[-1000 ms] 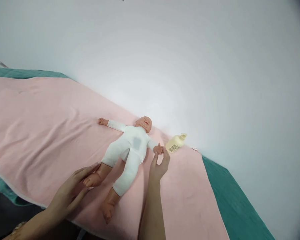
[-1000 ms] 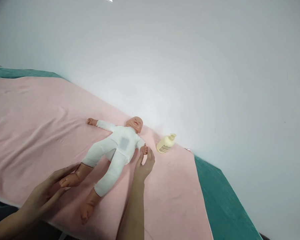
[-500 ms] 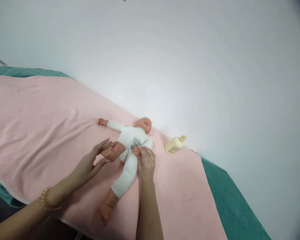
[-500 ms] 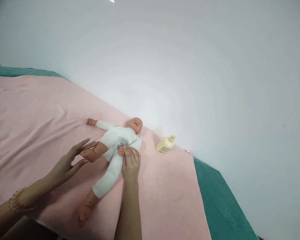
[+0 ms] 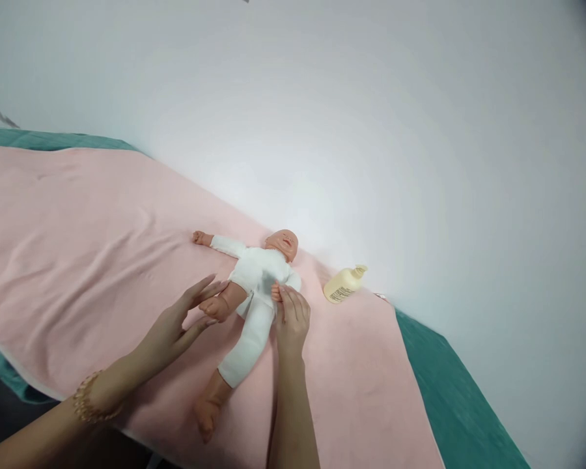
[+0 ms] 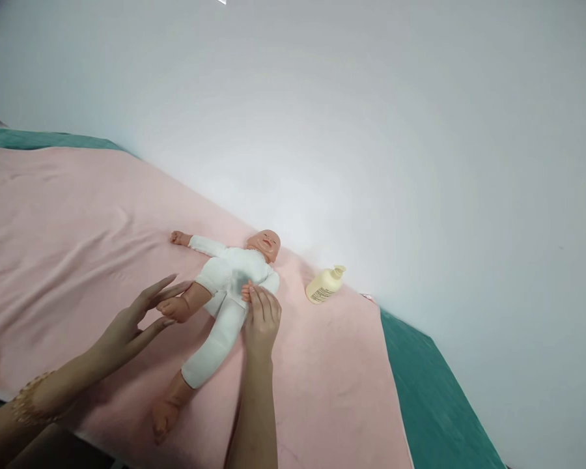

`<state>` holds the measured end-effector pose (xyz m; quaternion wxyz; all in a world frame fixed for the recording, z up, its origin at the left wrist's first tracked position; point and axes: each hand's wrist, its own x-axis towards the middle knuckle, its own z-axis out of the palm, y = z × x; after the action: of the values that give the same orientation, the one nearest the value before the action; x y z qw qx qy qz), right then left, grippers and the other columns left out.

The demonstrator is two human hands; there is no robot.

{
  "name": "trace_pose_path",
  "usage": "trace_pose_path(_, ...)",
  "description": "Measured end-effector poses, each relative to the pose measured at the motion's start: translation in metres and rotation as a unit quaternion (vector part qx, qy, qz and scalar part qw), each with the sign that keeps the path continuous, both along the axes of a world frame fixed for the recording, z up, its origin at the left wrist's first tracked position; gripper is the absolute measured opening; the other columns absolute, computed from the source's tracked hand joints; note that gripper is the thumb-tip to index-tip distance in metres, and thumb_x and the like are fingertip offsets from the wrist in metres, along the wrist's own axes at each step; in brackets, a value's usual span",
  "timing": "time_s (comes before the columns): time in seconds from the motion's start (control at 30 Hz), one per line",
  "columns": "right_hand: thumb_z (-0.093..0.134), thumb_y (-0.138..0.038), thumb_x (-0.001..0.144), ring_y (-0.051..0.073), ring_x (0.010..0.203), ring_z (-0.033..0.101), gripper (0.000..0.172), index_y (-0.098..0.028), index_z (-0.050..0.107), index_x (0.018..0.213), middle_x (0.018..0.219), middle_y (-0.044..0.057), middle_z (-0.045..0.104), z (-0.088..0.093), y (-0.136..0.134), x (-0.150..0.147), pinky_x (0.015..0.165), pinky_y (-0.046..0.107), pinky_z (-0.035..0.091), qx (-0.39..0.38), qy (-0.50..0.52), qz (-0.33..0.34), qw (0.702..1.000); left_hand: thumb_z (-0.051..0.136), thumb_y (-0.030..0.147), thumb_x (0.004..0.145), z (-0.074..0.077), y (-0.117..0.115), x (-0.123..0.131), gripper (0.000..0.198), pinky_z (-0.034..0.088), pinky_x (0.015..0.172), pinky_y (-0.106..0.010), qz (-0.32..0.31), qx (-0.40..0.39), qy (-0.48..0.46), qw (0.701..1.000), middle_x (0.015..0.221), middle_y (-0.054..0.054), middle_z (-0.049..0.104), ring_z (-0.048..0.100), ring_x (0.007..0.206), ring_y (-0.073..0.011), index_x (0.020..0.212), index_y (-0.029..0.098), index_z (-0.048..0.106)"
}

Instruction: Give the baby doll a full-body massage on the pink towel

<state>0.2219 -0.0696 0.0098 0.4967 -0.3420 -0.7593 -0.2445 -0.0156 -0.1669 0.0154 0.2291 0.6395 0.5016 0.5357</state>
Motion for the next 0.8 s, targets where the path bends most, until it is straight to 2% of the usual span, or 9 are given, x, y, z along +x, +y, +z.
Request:
trace_pose_path(0.1,0.053,-0.015,0.095,0.019,0.105,0.066,0.029,-0.018,0.060,0.123,0.108,0.009,0.073,-0.001,0.000,0.006,0.092,0.037,0.052,0.011,0.054,-0.045,0.997,0.050,0.046,0.094,-0.002,-0.008,-0.002,0.059,0.054,0.093,-0.040,0.012,-0.004,0.011,1.000,0.137,-0.010,0.058,0.057,0.124,-0.0283,0.147,0.027,0.030)
trace_pose_path(0.23,0.054,-0.027,0.095,0.023,0.107,0.065,0.033,-0.015,0.058,0.125,0.115,0.013,0.069,-0.001,-0.002,0.018,0.095,0.042,0.050,-0.076,0.181,-0.116,0.974,0.055,0.044,0.092,-0.008,-0.023,-0.006,0.060,0.051,0.099,-0.042,0.014,-0.007,0.020,1.000,0.136,-0.008,0.059,0.057,0.123,-0.0284,0.146,0.028,0.034)
trace_pose_path(0.33,0.051,-0.036,0.095,0.026,0.118,0.059,0.045,-0.015,0.053,0.134,0.126,0.015,0.063,0.003,-0.005,0.028,0.099,0.043,0.046,-0.153,0.293,-0.159,0.930,0.058,0.042,0.091,-0.013,-0.036,-0.010,0.053,0.048,0.104,-0.039,0.005,0.005,0.025,1.000,0.135,-0.006,0.060,0.058,0.122,-0.0261,0.141,0.030,0.043)
trace_pose_path(0.43,0.049,-0.040,0.093,0.027,0.126,0.053,0.052,-0.020,0.046,0.141,0.137,0.012,0.057,0.008,-0.008,0.039,0.103,0.043,0.042,-0.225,0.392,-0.180,0.874,0.057,0.044,0.090,-0.021,-0.049,-0.018,0.046,0.047,0.104,-0.039,0.006,0.004,0.028,1.000,0.131,-0.004,0.062,0.058,0.121,-0.0262,0.134,0.031,0.053)
trace_pose_path(0.5,0.050,-0.042,0.090,0.027,0.126,0.053,0.058,-0.022,0.041,0.144,0.140,0.011,0.054,0.008,-0.009,0.047,0.101,0.042,0.044,-0.282,0.432,-0.186,0.836,0.055,0.044,0.090,-0.030,-0.057,-0.023,0.043,0.049,0.102,-0.037,0.013,0.002,0.034,0.999,0.130,-0.002,0.063,0.057,0.121,-0.0262,0.132,0.034,0.056)
trace_pose_path(0.57,0.052,-0.045,0.087,0.028,0.119,0.058,0.066,-0.018,0.037,0.145,0.135,0.014,0.057,0.005,-0.009,0.056,0.092,0.040,0.049,-0.333,0.450,-0.192,0.806,0.054,0.042,0.090,-0.039,-0.063,-0.029,0.043,0.050,0.100,-0.034,0.019,0.005,0.046,0.999,0.130,0.000,0.063,0.057,0.122,-0.0253,0.133,0.038,0.056)
trace_pose_path(0.63,0.054,-0.049,0.084,0.027,0.105,0.064,0.067,-0.014,0.040,0.139,0.120,0.015,0.063,0.001,-0.008,0.064,0.080,0.036,0.052,-0.369,0.452,-0.193,0.789,0.057,0.039,0.089,-0.048,-0.067,-0.034,0.046,0.051,0.097,-0.031,0.004,0.010,0.070,0.997,0.129,0.002,0.064,0.059,0.119,-0.0242,0.135,0.041,0.054)
trace_pose_path(0.73,0.057,-0.052,0.081,0.024,0.086,0.065,0.055,-0.016,0.051,0.122,0.098,0.010,0.067,-0.005,-0.006,0.072,0.069,0.033,0.052,-0.387,0.456,-0.189,0.778,0.060,0.035,0.087,-0.057,-0.069,-0.038,0.051,0.052,0.097,-0.031,-0.013,0.020,0.096,0.995,0.128,0.002,0.065,0.062,0.115,-0.0242,0.136,0.043,0.052)
trace_pose_path(0.8,0.057,-0.053,0.081,0.023,0.083,0.065,0.052,-0.017,0.052,0.118,0.093,0.007,0.066,-0.008,-0.005,0.075,0.068,0.032,0.052,-0.378,0.462,-0.192,0.779,0.060,0.033,0.087,-0.061,-0.069,-0.040,0.052,0.051,0.098,-0.031,-0.008,0.036,0.105,0.994,0.128,0.002,0.065,0.063,0.114,-0.0244,0.137,0.043,0.051)
